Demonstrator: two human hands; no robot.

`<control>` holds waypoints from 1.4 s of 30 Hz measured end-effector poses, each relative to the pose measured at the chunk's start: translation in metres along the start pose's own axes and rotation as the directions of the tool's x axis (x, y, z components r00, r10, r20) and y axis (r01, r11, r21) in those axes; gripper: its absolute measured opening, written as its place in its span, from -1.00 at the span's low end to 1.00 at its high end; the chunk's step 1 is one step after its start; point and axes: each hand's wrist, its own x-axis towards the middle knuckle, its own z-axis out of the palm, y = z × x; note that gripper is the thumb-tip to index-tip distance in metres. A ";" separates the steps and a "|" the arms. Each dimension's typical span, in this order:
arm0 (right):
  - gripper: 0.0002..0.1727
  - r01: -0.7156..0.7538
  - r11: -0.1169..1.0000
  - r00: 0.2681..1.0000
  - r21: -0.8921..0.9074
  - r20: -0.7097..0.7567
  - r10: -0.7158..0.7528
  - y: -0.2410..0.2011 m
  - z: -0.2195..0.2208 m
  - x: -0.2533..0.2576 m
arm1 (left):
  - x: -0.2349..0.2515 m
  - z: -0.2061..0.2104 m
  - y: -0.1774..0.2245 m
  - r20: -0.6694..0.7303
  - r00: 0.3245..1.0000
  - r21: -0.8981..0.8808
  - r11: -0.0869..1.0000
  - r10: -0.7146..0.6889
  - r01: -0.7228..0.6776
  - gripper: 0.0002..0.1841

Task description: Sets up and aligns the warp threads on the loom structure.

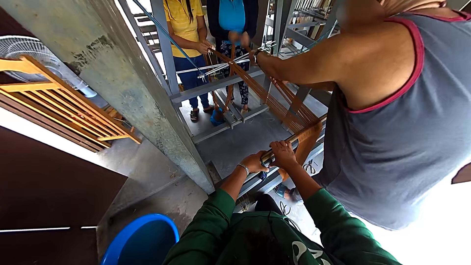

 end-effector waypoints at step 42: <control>-0.04 -0.027 0.999 0.998 -0.035 0.052 0.029 -0.006 -0.003 0.004 | -0.002 -0.003 0.002 -0.007 1.000 -0.001 1.000 0.004 -0.004 0.01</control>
